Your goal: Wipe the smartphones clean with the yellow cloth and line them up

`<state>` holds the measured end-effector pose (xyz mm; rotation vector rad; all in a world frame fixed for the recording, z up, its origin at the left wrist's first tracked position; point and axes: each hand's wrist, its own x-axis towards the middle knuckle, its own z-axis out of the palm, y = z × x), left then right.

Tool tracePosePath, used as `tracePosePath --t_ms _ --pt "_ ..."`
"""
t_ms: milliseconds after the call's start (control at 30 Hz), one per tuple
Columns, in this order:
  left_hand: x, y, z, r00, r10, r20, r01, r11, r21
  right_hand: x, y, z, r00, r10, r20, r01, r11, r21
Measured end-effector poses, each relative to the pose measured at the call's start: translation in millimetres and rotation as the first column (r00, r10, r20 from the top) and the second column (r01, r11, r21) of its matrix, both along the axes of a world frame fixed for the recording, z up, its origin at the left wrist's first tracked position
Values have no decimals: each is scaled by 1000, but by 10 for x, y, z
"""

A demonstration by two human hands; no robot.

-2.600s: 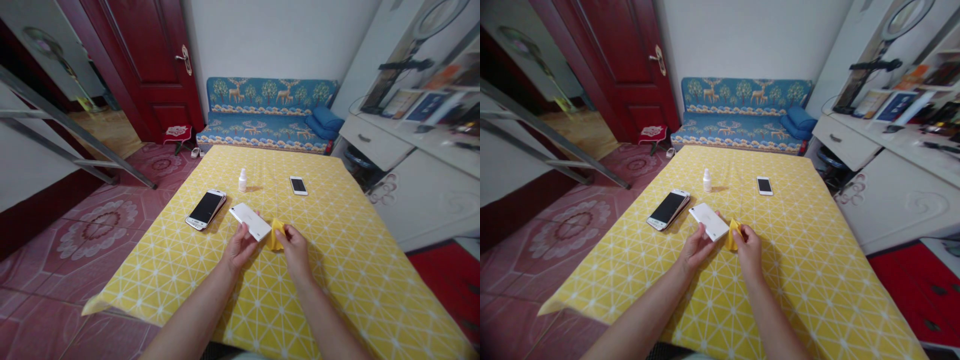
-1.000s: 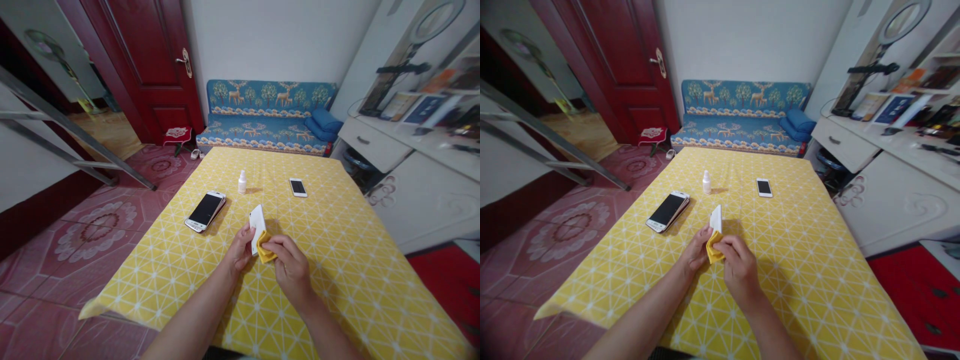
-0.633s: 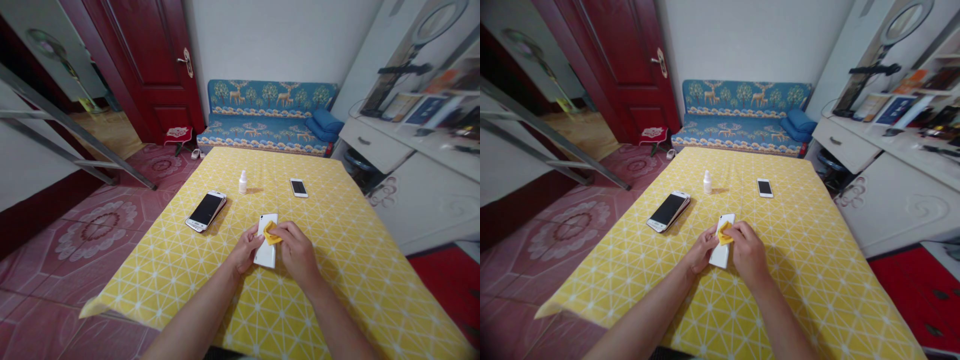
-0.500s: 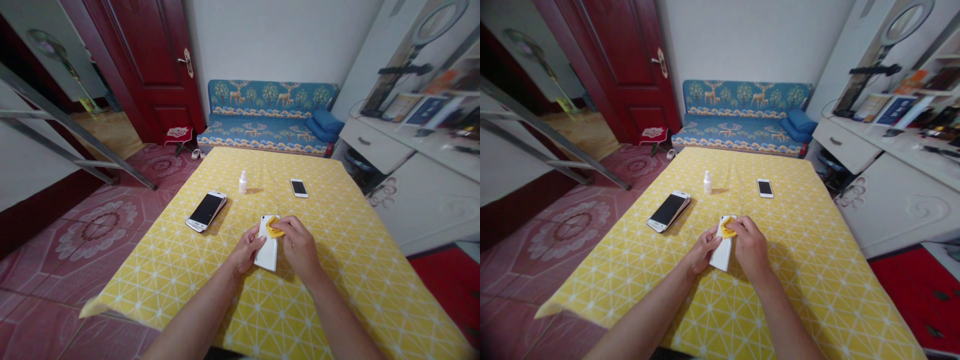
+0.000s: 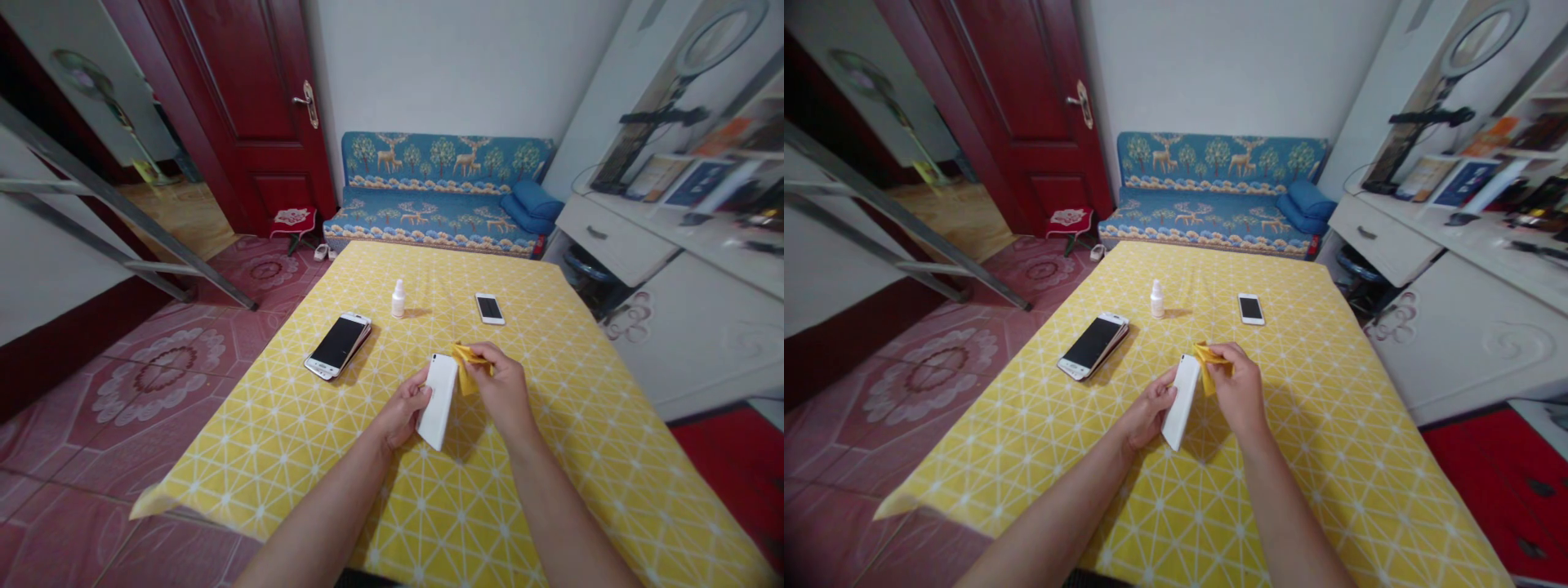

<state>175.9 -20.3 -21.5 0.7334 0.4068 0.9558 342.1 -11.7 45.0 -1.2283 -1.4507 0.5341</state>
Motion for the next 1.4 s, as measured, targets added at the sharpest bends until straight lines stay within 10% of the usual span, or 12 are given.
tracePosePath --t_ms 300,833,1400 --pt "-15 -17 31 999 -34 -20 34 999 5 -101 -90 164 997 44 66 -52 992 117" --pt "-86 -10 82 982 -102 157 134 969 -209 -29 90 -430 989 -83 -121 45 956 -291" --pt "-50 16 70 929 75 363 116 872 -475 -467 176 -146 946 -23 322 2 998 63"
